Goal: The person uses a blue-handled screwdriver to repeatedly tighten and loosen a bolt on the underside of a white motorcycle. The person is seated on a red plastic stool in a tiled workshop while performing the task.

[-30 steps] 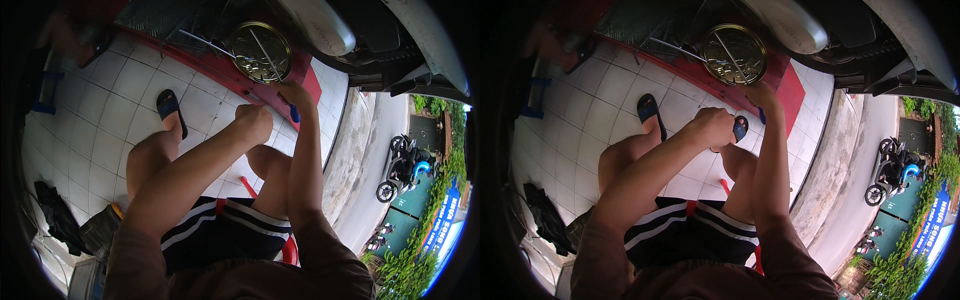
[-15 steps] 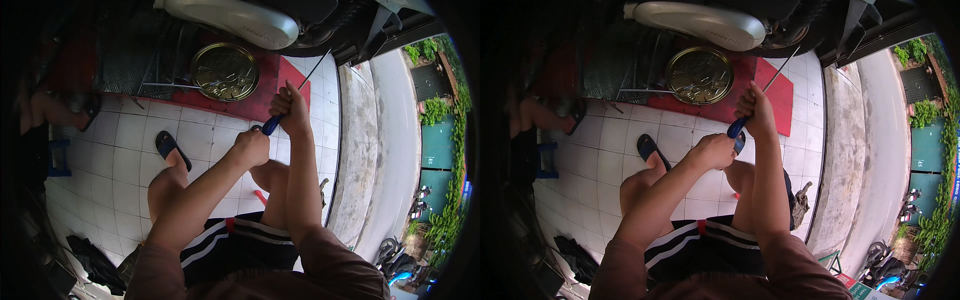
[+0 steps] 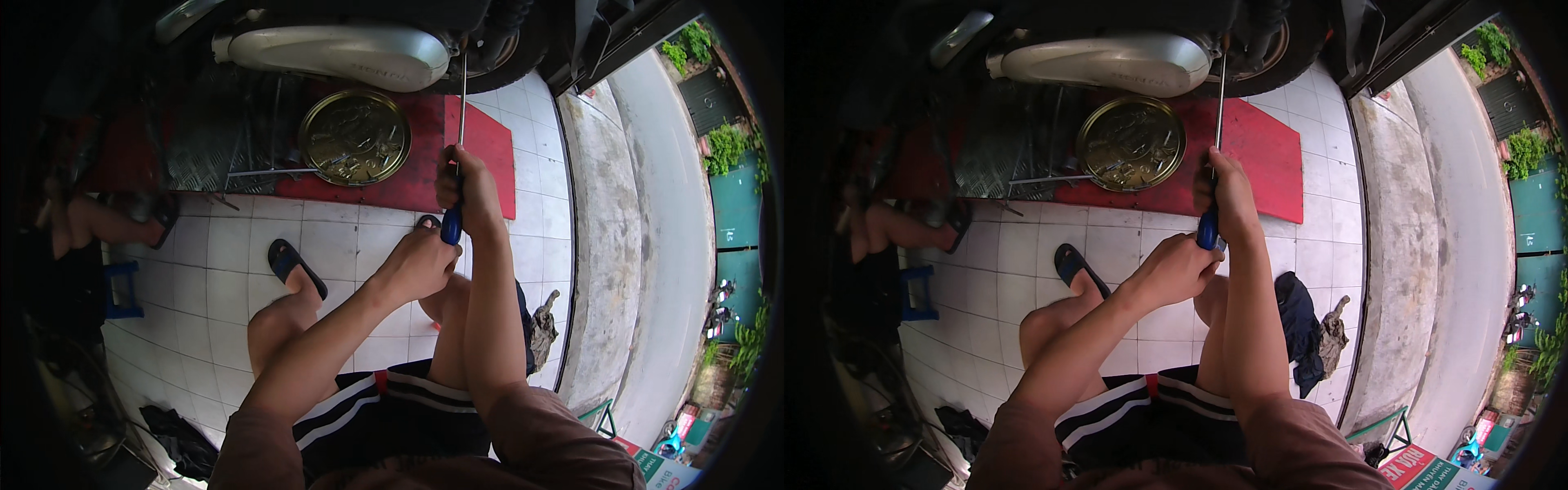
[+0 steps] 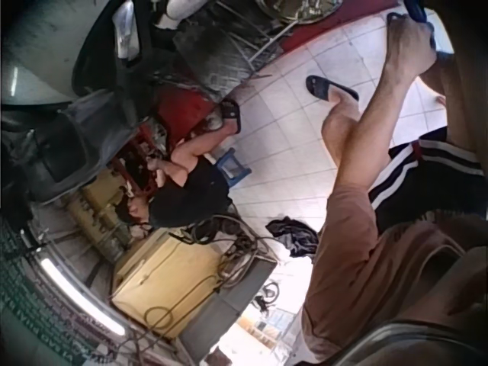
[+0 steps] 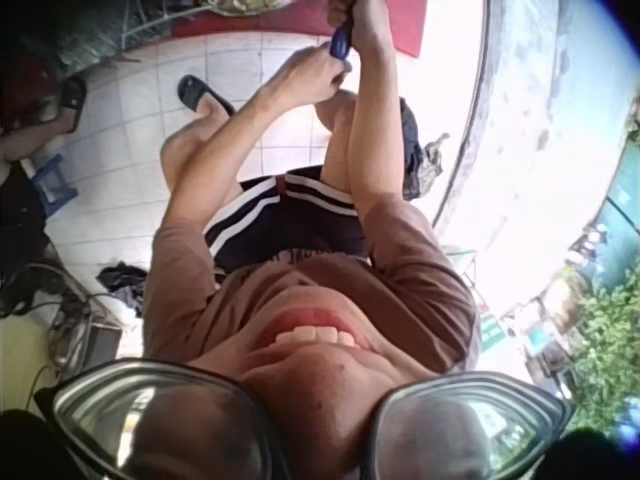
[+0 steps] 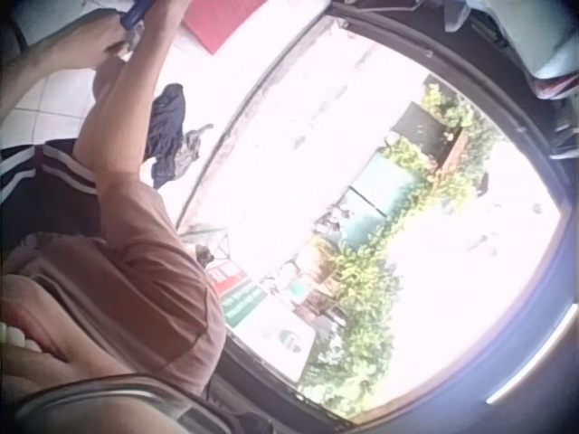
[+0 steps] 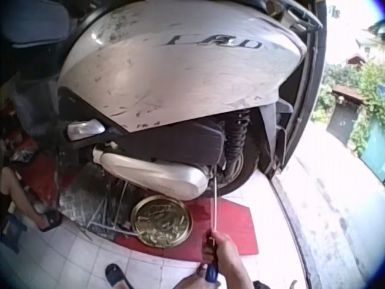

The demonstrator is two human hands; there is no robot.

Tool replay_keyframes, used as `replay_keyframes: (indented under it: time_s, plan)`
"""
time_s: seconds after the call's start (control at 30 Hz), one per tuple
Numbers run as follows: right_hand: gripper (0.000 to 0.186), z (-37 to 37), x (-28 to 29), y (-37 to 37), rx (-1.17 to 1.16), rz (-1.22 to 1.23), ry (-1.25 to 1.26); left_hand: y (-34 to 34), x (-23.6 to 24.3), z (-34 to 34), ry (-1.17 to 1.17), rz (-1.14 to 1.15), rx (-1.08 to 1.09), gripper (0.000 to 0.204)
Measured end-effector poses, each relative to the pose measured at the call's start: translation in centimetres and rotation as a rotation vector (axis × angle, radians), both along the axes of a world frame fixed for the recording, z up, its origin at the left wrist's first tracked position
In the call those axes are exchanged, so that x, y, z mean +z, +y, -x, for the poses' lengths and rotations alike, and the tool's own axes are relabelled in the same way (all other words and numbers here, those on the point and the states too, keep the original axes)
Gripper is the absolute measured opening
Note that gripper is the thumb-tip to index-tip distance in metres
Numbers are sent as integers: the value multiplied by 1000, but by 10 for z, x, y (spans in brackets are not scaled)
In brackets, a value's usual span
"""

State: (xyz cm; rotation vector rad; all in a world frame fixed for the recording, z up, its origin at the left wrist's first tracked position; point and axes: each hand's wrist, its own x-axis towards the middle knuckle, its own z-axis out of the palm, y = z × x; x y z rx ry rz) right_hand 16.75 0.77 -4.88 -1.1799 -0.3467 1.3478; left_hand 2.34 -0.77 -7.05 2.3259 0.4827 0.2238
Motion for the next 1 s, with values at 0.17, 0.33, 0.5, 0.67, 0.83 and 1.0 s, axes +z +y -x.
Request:
replay_keyframes:
  time_s: [0.17,0.33,0.5,0.67,0.83,1.0]
  plan:
    - [33,0,6,1,60,52,-47,-2,-3,-2,-29,-3,-15,15]
    - [33,-5,9,6,70,46,-31,1,-3,-3,-115,-42,16,15]
    - [29,-7,12,8,104,-14,5,4,1,-2,-258,-65,51,11]
    - [28,-1,18,5,186,-166,-11,10,13,1,-582,-94,205,12]
    - [42,-9,14,-3,294,-380,84,20,21,6,-518,-22,179,18]
    - [56,-13,17,-6,308,-428,107,21,24,4,-554,-19,193,20]
